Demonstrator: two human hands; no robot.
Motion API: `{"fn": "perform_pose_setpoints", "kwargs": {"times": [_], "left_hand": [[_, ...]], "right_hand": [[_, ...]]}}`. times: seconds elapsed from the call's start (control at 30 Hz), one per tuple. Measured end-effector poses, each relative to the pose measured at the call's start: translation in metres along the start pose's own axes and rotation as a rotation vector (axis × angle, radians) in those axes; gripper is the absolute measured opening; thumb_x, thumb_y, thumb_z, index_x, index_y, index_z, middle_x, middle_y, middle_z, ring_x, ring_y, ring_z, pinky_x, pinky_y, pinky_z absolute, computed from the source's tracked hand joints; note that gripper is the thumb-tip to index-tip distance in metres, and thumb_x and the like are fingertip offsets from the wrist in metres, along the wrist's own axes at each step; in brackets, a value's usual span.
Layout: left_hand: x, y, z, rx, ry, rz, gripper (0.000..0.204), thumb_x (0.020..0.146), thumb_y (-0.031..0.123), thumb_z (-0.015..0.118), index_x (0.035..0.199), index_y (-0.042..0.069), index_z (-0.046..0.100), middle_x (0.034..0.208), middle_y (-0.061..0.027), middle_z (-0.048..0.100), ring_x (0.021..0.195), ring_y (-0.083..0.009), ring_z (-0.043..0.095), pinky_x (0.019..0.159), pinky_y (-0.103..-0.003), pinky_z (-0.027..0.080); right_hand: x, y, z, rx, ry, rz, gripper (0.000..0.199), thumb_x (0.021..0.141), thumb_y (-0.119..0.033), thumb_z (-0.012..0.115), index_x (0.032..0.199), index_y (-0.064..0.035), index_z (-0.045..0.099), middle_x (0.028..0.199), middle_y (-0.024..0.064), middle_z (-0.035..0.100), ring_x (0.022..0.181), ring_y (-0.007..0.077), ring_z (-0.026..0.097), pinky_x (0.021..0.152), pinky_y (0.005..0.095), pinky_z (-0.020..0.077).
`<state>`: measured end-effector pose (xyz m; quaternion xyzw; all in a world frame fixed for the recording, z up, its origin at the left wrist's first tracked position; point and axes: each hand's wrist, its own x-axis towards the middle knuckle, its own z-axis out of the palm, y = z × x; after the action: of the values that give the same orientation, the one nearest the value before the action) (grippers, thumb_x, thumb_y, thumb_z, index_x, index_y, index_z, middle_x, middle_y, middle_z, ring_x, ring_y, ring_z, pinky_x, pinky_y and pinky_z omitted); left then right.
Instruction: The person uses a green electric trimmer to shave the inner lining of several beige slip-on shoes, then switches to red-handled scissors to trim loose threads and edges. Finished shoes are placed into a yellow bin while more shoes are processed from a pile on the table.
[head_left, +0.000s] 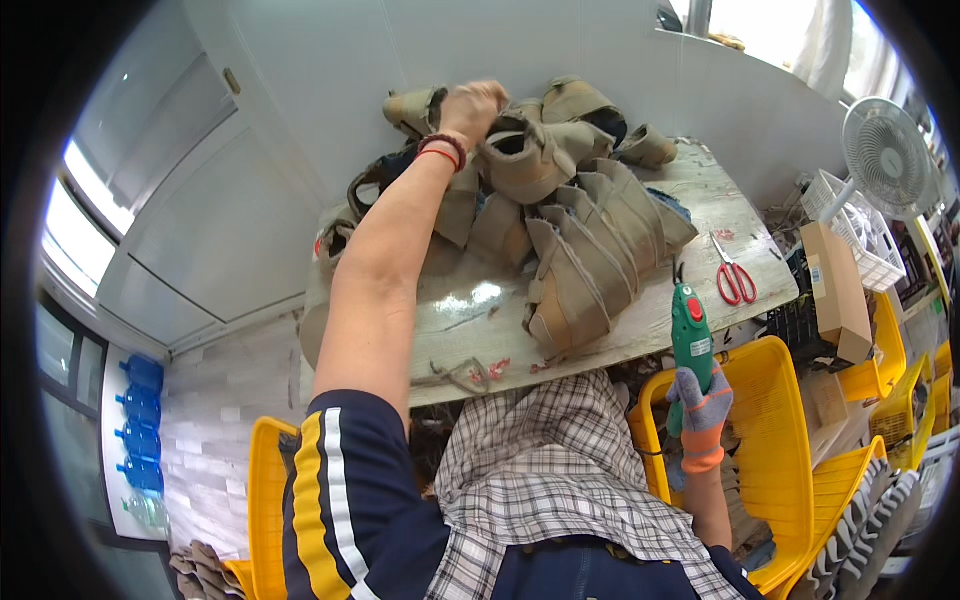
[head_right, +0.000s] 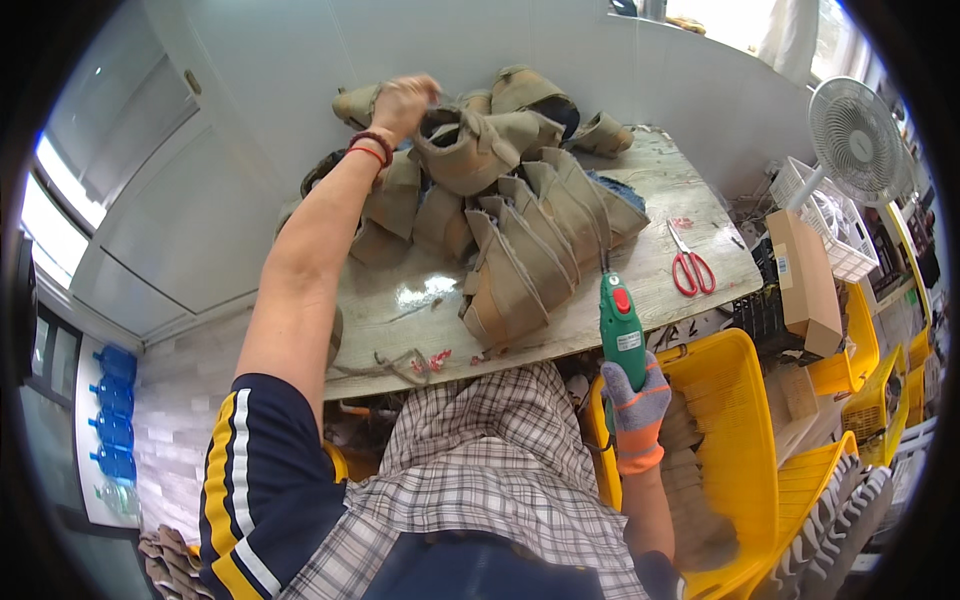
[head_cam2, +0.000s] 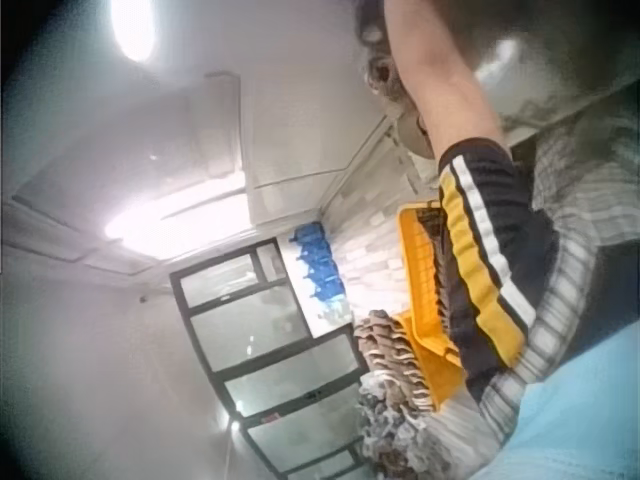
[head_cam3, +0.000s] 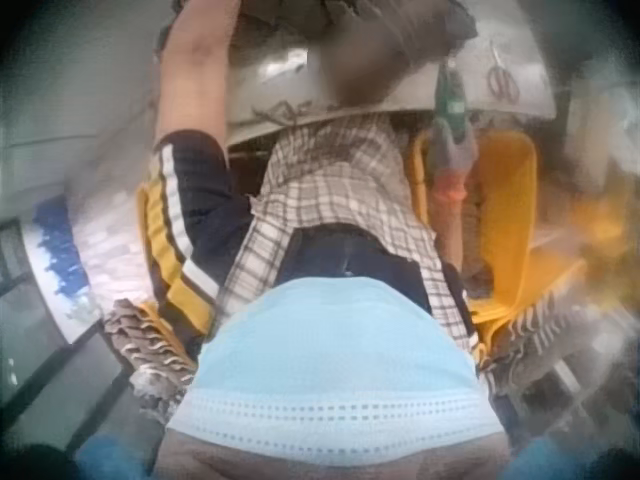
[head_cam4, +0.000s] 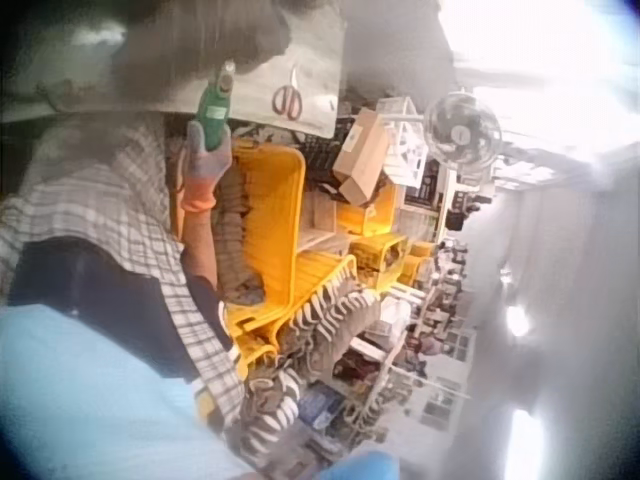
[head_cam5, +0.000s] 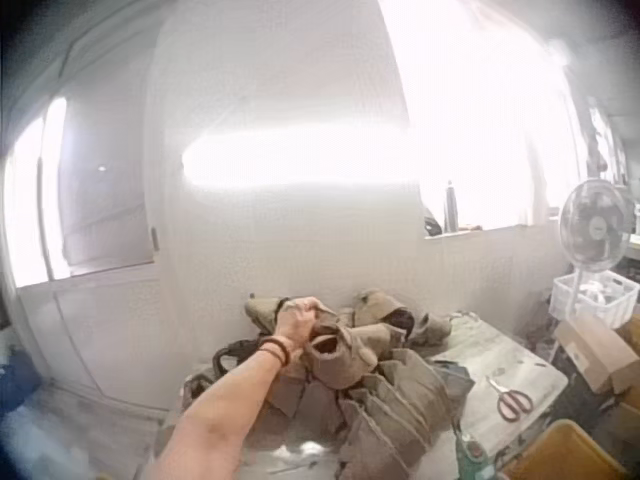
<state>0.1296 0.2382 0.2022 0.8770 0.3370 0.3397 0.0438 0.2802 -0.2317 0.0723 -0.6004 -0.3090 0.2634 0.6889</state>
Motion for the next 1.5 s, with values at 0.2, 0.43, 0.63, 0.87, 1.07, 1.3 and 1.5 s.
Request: {"fn": "perform_pose_setpoints", "kwargs": {"times": [0.2,0.43,0.63,0.87,1.07,1.3,1.5], "left_hand": [[-0.205,0.058,-0.046,-0.227,0.292,0.006,0.01,0.088,0.002,0.048,0.088,0.003,0.058,0.077,-0.0077,0.061,0.062,-0.0174,0.056,0.065,-0.031,0.049],[-0.473,0.095,-0.058,-0.004,-0.518,-0.229,0.03,0.072,-0.005,0.05,0.095,0.006,0.066,0.113,-0.014,0.06,0.102,-0.0331,0.056,0.088,-0.042,0.044],[-0.394,0.12,-0.046,-0.233,-0.186,-0.344,0.022,0.079,0.005,0.059,0.1,-0.001,0.065,0.108,-0.0161,0.061,0.097,-0.0301,0.058,0.084,-0.035,0.046],[-0.316,0.168,0.107,-1.179,0.05,-0.759,0.033,0.074,0.01,0.074,0.097,-0.003,0.055,0.107,-0.0129,0.06,0.095,-0.0143,0.055,0.08,-0.026,0.046],[-0.326,0.153,0.074,-1.416,0.206,-0.604,0.036,0.084,0.002,0.062,0.118,-0.001,0.05,0.111,-0.0059,0.06,0.096,-0.014,0.057,0.084,-0.026,0.047],[-0.357,0.085,0.004,-0.876,0.032,-0.402,0.026,0.088,0.005,0.061,0.112,0.0,0.051,0.099,-0.0047,0.061,0.087,-0.0107,0.055,0.078,-0.024,0.046],[-0.375,0.067,-0.034,-1.262,0.477,-0.7,0.037,0.088,0.008,0.061,0.122,-0.002,0.049,0.116,-0.0078,0.058,0.102,-0.0175,0.056,0.091,-0.031,0.044]], "right_hand": [[-0.021,0.004,-0.015,-0.039,0.038,0.057,0.022,0.087,-0.02,0.063,0.093,-0.0009,0.054,0.065,0.0016,0.054,0.058,0.0085,0.047,0.053,0.0231,0.037],[-0.023,0.023,-0.027,-0.041,0.018,0.077,0.023,0.088,-0.02,0.062,0.097,-0.0008,0.053,0.068,0.0012,0.053,0.059,0.0085,0.047,0.055,0.023,0.0372],[-0.023,0.026,-0.017,0.0,0.005,0.115,0.024,0.085,-0.019,0.066,0.097,-0.0017,0.054,0.069,0.0006,0.055,0.058,0.0072,0.049,0.054,0.0208,0.0379],[-0.025,0.036,-0.022,0.003,-0.021,0.161,0.031,0.084,-0.02,0.069,0.102,-0.0003,0.055,0.075,0.0014,0.057,0.061,0.0065,0.051,0.054,0.0207,0.0416],[-0.022,0.033,-0.02,-0.025,-0.033,0.173,0.032,0.081,-0.019,0.072,0.103,-0.0006,0.056,0.079,0.0004,0.057,0.065,0.0062,0.052,0.058,0.0214,0.0432],[-0.018,0.042,-0.004,-0.278,-0.1,0.054,0.038,0.077,-0.019,0.076,0.104,0.0012,0.059,0.085,0.002,0.062,0.073,0.0067,0.052,0.066,0.0229,0.0455],[-0.017,0.047,0.012,-0.384,-0.184,-0.046,0.045,0.074,-0.019,0.079,0.109,0.0004,0.059,0.086,0.0064,0.065,0.073,0.0109,0.058,0.067,0.0262,0.0484]]}}
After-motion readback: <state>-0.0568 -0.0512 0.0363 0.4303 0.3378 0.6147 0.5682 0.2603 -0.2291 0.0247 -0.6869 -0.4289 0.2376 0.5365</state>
